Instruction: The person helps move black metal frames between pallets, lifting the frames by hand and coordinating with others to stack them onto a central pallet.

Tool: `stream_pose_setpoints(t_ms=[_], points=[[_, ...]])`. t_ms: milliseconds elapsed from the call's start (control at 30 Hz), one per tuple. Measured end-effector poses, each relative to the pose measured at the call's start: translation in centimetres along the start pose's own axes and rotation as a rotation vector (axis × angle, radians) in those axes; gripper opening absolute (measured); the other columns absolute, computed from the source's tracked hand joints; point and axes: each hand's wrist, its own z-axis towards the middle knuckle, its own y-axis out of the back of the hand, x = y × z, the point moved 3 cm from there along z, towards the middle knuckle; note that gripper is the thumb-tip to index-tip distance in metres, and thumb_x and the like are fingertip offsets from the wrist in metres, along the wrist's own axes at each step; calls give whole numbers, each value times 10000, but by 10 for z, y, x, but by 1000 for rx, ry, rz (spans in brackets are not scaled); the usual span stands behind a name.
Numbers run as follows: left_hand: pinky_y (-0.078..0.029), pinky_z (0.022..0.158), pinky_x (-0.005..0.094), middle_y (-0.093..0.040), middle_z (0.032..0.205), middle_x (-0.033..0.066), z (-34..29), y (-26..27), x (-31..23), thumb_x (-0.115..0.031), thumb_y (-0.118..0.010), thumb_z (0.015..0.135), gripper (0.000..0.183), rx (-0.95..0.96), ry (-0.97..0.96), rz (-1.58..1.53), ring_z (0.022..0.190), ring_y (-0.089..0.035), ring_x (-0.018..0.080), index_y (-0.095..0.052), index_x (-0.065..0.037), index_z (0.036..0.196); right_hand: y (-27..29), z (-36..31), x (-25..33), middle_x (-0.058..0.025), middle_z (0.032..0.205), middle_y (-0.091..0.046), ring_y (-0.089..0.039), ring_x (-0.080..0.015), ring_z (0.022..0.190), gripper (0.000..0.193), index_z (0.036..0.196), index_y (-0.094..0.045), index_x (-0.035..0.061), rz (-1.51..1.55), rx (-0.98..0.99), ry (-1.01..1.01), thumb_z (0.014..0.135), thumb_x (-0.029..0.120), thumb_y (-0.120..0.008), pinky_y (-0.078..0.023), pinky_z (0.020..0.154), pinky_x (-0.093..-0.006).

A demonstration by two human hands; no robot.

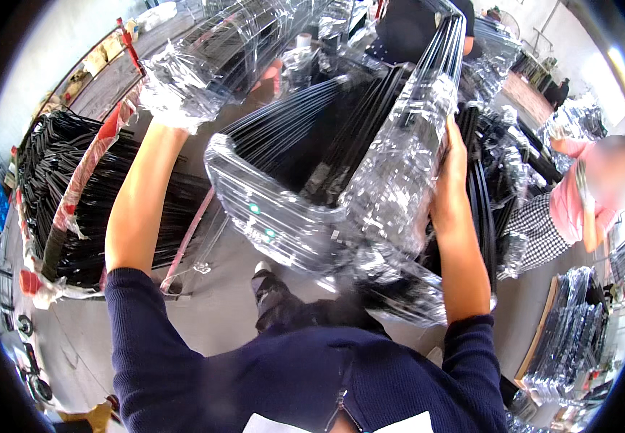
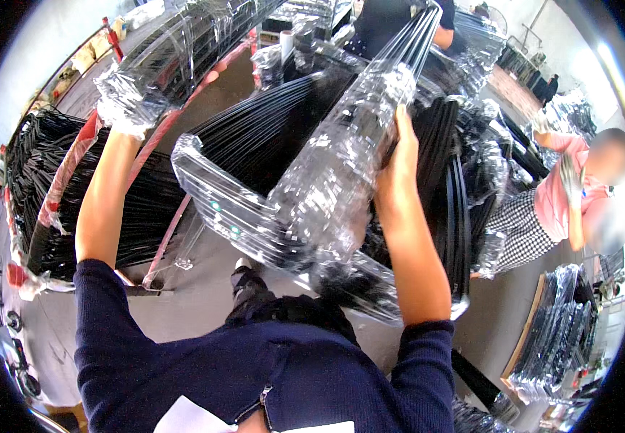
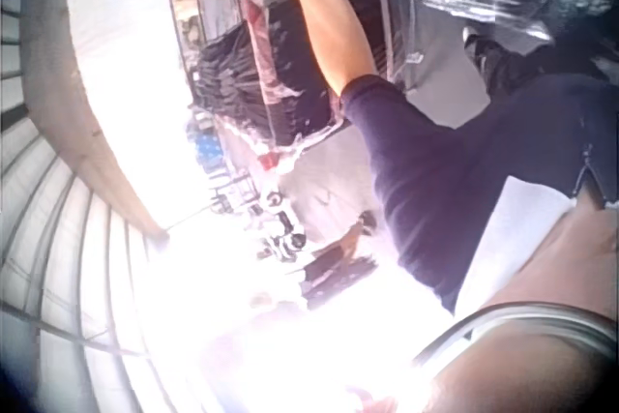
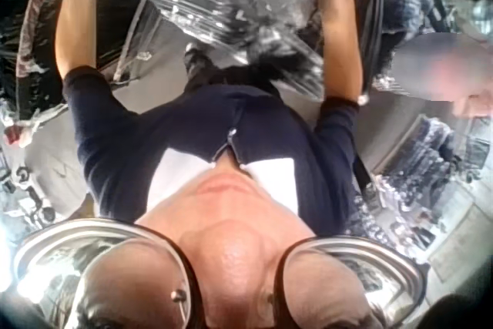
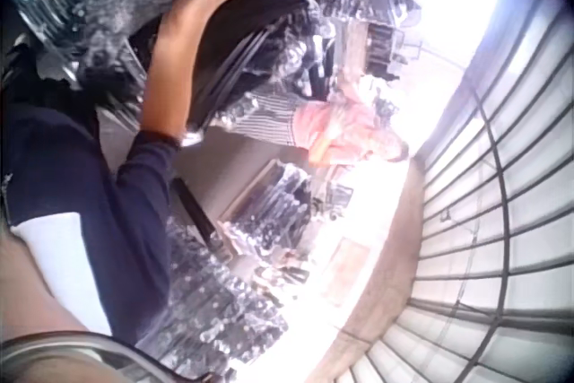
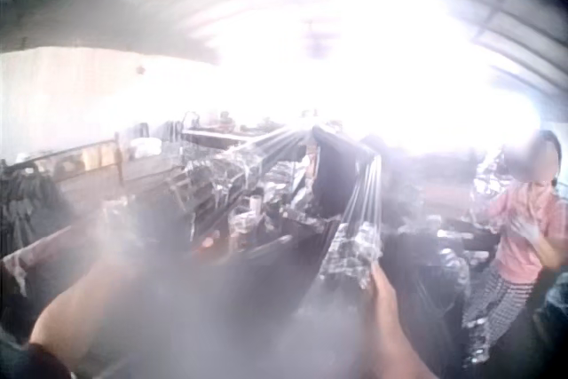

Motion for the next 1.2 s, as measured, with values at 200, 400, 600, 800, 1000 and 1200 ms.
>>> stream_pose_setpoints(t_ms=[200, 400, 600, 800, 1000, 1200], points=[[-488, 736, 406, -568, 1018, 100, 36, 181, -61, -337, -559, 818, 432, -117, 29, 313, 875, -581, 194, -503, -60, 1144, -40, 74, -83, -88, 1015, -610, -577, -245, 916, 346, 1053, -564, 45, -78, -136, -42, 839, 315, -537, -436, 843, -377], [-497, 713, 375, -588, 993, 89, 50, 323, -58, -335, -546, 833, 411, -194, 112, 463, 842, -590, 180, -516, -61, 1138, -31, 134, -174, -88, 1007, -603, -559, -268, 919, 365, 1064, -547, 51, -71, -140, -158, 819, 321, -565, -411, 846, -434], [-451, 816, 358, -557, 1092, 92, 61, 374, -24, -597, -358, 842, 648, -368, 313, 262, 931, -553, 202, -479, -67, 1194, 22, 162, -269, -105, 1105, -568, -503, -292, 1047, 370, 1119, -527, 72, -37, -286, -394, 818, 287, -532, -321, 935, -473], [-289, 1004, 386, -298, 1377, 142, 60, 424, 5, -745, -269, 759, 946, -353, 436, 445, 1236, -331, 267, -220, -17, 1362, 74, 177, -335, -138, 1122, -562, -516, -309, 1041, 391, 1106, -523, 35, -55, -165, -666, 782, 247, -468, -363, 899, -467], [-211, 1032, 421, -90, 1446, 137, 45, 512, 85, -778, -275, 723, 1004, -473, 568, 431, 1307, -175, 276, -96, -52, 1393, 114, 158, -363, -102, 902, -493, -441, -280, 851, 157, 672, -368, 108, -363, -266, -831, 641, 153, -515, -345, 808, -421], [-219, 1035, 418, -190, 1423, 97, 28, 462, 91, -704, -297, 786, 875, -553, 572, 395, 1286, -232, 250, -126, -99, 1395, 124, 136, -377, -44, 759, -364, -324, -224, 791, 216, 602, -281, 130, -342, -334, -892, 595, 111, -496, -234, 817, -359]])
